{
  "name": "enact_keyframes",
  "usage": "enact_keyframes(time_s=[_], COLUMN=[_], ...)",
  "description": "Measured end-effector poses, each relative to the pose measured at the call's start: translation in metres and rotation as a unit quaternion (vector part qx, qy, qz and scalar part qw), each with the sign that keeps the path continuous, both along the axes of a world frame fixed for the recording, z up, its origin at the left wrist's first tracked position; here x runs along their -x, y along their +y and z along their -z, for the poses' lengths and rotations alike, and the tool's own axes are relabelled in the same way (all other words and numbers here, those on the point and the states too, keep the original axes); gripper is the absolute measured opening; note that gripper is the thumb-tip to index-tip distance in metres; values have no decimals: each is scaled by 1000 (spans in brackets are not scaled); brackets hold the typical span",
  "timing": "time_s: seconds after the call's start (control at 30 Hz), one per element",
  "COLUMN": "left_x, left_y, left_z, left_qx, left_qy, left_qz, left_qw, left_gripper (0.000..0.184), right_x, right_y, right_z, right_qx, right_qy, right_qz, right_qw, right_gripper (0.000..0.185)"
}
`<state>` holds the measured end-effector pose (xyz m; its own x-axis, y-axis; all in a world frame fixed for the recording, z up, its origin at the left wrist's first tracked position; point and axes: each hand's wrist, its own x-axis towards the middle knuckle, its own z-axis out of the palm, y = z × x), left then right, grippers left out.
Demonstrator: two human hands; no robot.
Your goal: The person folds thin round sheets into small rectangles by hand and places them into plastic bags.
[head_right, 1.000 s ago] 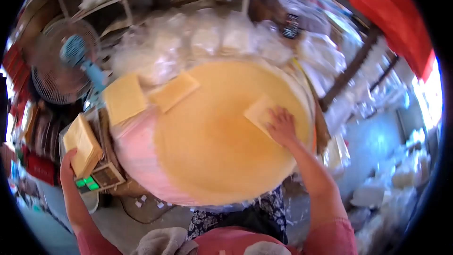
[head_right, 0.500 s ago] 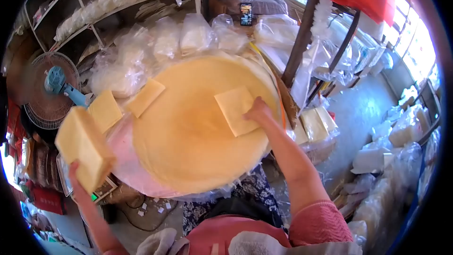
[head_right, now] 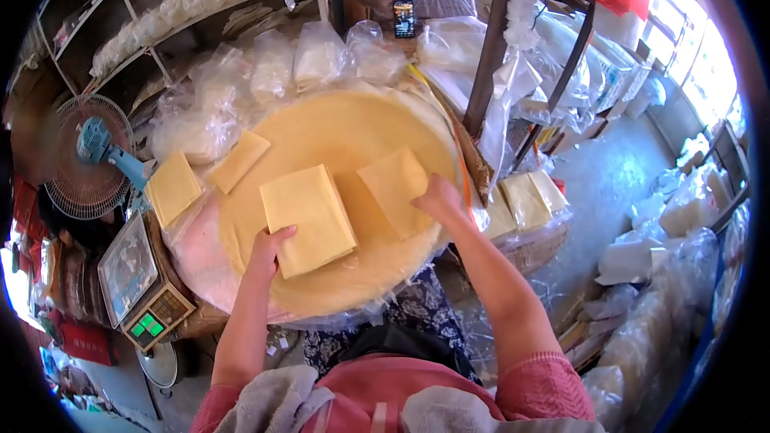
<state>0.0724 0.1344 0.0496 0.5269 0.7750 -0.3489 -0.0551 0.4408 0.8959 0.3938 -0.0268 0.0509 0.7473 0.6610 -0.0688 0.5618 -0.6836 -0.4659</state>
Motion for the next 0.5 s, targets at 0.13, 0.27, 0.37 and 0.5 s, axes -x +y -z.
enact_keyframes(time_s=[0.13,0.27,0.37,0.5], left_x=[10,23,31,14], left_y=[-3,-15,-37,-74], left_z=[6,2,-38,-67], left_qx=[-298,-526,-273,-51], left_qy=[226,299,117,-84], left_qz=[-47,-110,-22,73], left_qw=[926,788,955,992], left_gripper=[45,40,42,45], right_x=[2,-34,-15,84], right_y=[-8,-16,-23,0], right_z=[-8,16,-25,-84], right_qx=[-18,-162,-261,-350], right_qy=[67,482,604,537], right_qz=[-24,-14,-5,-93], right_qw=[997,861,753,762], right_gripper=[57,39,38,42])
